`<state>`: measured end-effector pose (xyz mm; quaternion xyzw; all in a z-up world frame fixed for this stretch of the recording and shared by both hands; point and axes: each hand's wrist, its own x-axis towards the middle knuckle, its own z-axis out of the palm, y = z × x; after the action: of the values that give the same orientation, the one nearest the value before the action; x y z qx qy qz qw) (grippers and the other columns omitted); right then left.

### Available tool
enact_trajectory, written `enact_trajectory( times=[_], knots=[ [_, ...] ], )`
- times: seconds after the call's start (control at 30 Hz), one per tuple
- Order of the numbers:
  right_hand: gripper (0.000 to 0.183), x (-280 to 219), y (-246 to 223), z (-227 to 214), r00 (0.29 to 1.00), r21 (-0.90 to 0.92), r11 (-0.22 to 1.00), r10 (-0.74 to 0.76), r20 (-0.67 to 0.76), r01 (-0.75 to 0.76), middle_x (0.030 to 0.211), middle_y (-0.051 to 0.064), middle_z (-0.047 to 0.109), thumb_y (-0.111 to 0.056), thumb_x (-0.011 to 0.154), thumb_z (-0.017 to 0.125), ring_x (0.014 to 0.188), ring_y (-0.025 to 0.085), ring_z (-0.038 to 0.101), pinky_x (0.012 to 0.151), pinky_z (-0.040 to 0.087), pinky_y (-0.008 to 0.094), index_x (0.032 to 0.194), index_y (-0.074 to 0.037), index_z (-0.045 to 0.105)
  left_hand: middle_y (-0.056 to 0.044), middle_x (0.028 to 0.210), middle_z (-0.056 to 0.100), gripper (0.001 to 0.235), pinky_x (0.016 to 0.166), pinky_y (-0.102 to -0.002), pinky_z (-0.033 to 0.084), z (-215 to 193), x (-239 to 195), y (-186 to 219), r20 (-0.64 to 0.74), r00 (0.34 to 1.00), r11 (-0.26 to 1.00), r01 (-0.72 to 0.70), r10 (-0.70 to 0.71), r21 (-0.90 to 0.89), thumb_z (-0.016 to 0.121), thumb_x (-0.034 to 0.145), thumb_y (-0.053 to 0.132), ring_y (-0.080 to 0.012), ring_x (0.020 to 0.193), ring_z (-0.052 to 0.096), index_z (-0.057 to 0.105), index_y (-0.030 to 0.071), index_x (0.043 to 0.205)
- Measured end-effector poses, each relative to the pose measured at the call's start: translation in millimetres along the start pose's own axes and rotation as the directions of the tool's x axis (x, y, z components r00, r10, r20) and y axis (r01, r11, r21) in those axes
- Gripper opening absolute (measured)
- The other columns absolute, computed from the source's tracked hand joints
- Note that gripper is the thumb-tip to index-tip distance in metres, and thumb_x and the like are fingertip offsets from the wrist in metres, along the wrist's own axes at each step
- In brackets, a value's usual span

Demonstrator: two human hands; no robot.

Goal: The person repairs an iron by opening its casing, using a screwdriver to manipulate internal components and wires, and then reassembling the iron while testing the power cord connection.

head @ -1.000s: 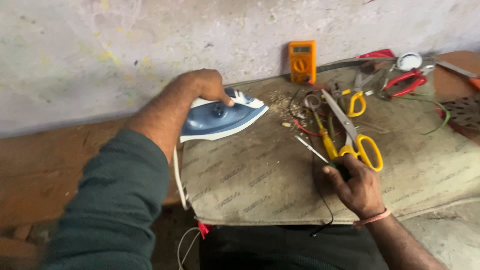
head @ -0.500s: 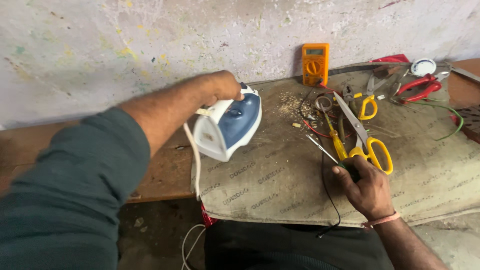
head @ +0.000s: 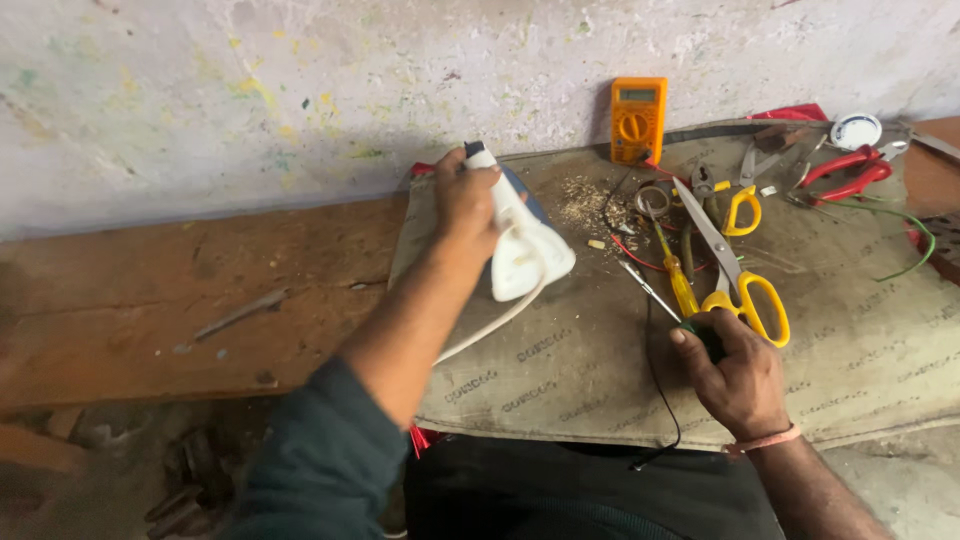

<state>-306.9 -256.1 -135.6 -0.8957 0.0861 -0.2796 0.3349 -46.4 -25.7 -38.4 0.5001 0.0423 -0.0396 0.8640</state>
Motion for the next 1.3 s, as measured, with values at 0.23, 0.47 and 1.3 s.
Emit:
enact_trajectory(
  times=[0.23, 0.47, 1.3],
  knots=[
    [0.026, -11, -19, -19, 0.998, 0.155, 0.987, 0.036, 0.044, -0.042, 0.079, 0.014, 0.071, -0.018, 0.087, 0.072, 0.070, 0.030, 0.070, 0.066, 0.054, 0.039, 0.108, -0.003, 0.068, -0.018, 0.121, 0.059, 0.062, 0.088, -0.048, 0.057, 2, 30, -38, -0.073, 0.903, 0.901, -0.411, 0.423, 0.139, 0.067, 0.079, -0.005, -0.0285, 0.102, 0.065, 0.047, 0.001, 0.137],
    [0.024, -17, -71, 2, 0.982, 0.108, 0.978, -0.183, 0.052, 0.176, 0.092, 0.016, 0.070, -0.008, 0.086, 0.071, 0.080, 0.036, 0.069, 0.067, 0.054, 0.042, 0.109, -0.005, 0.066, -0.020, 0.124, 0.068, 0.037, 0.108, -0.049, 0.044, -55, 8, 2, 0.625, 0.387, -0.149, -0.761, 0.678, 0.632, 0.066, 0.098, 0.016, -0.0339, 0.122, 0.060, 0.062, 0.001, 0.131],
    [0.024, 18, -94, 50, 0.978, 0.194, 0.963, -0.201, 0.055, 0.187, 0.099, 0.018, 0.069, -0.005, 0.088, 0.069, 0.089, 0.037, 0.069, 0.073, 0.054, 0.042, 0.111, -0.002, 0.065, -0.009, 0.080, 0.062, 0.033, 0.092, -0.046, 0.040, -23, 68, -29, 0.704, 0.250, -0.102, -0.903, 0.665, 0.417, 0.053, 0.103, 0.029, -0.0274, 0.084, 0.056, 0.064, 0.006, 0.082]
  ],
)
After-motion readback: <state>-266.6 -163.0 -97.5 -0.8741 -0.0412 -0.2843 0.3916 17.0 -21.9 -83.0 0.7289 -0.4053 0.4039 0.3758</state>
